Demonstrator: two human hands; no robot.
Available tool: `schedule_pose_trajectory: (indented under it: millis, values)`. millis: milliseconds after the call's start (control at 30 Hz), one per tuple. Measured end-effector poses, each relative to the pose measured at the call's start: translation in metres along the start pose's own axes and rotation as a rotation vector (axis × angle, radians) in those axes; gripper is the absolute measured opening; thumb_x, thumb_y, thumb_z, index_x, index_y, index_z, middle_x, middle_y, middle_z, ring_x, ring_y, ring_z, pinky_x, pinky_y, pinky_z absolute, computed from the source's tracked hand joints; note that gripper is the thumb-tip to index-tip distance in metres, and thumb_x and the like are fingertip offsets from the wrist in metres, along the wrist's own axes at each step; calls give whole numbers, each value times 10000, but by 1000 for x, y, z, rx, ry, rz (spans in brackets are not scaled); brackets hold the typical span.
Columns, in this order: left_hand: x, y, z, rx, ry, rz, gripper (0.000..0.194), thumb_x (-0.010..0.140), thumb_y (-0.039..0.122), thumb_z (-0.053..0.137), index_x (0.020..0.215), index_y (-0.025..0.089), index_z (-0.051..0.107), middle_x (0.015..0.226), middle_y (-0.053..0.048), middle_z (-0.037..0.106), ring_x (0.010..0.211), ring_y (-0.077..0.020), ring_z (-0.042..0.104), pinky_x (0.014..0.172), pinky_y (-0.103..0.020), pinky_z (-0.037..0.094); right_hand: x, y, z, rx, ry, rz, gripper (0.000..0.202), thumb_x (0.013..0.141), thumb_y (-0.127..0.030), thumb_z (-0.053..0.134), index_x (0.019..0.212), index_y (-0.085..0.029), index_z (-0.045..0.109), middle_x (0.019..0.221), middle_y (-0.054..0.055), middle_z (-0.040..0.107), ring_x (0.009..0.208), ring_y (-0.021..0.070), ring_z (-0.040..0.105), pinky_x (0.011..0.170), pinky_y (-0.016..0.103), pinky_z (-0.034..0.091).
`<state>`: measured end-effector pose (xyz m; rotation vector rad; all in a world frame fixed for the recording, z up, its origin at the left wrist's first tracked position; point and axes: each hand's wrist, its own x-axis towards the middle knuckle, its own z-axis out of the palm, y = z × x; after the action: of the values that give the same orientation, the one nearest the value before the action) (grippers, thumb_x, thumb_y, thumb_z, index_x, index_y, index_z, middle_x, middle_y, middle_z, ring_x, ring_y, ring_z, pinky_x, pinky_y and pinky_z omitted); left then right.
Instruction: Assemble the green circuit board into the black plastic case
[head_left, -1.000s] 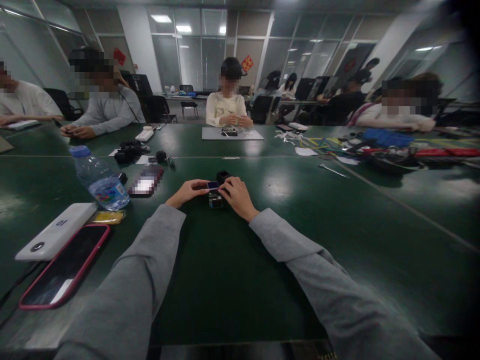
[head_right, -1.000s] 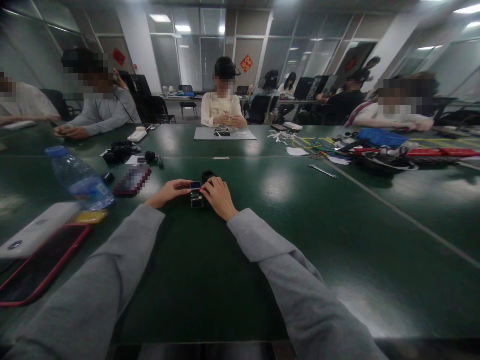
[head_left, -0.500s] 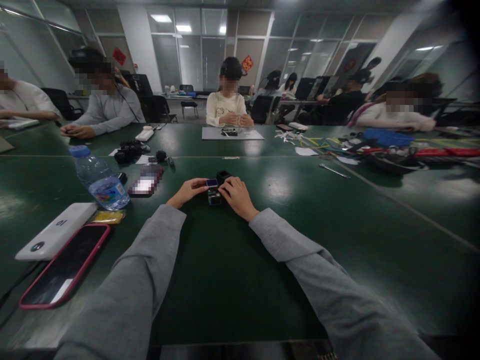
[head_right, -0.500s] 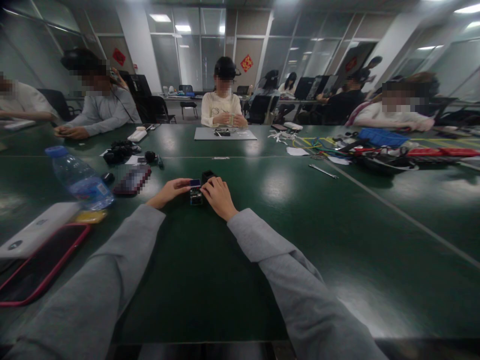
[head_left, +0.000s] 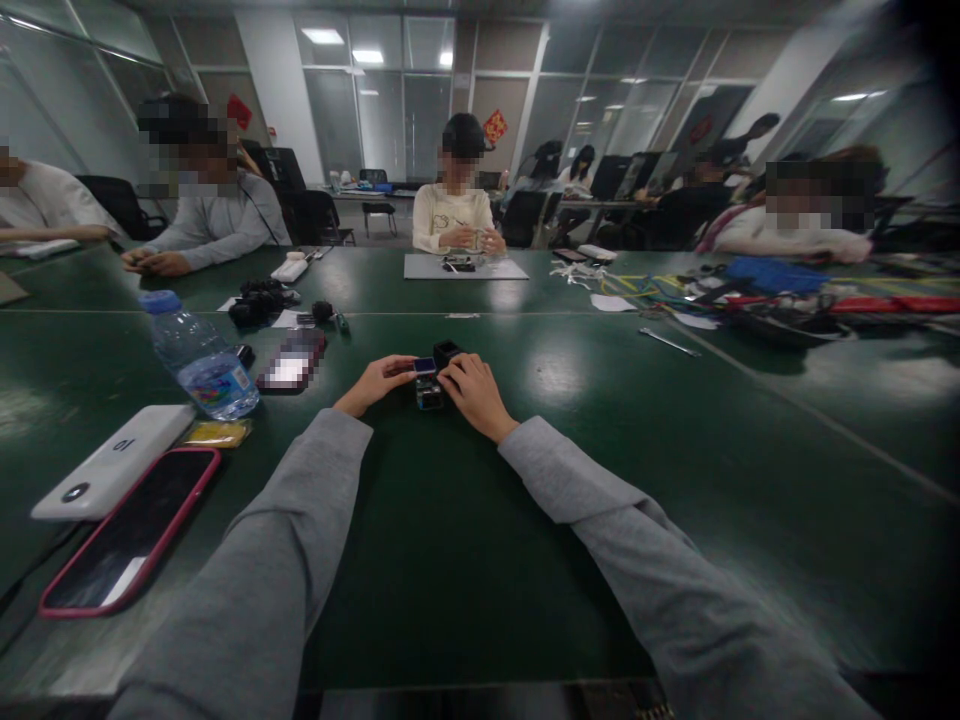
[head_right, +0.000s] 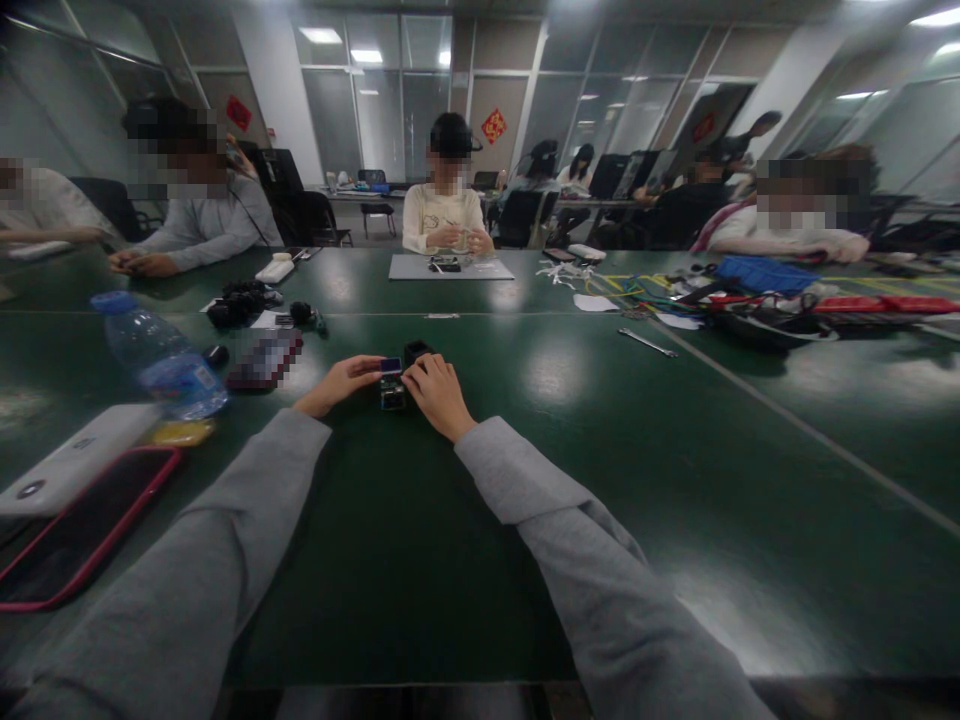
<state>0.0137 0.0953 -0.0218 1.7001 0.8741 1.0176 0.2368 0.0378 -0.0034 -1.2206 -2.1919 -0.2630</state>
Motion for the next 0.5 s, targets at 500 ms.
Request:
schedule_pose_trajectory:
  millis: [500]
  values:
    - [-2,5,1,-21,0,14,466,739,316,696,1165,163,586,1206,-121,621,1107,-216,586,1035,-449,391,0,-2,-1,16,4,3,246,974,-330,378,1049,-220,585,1058,78,543,1014,231,443,806,362,362]
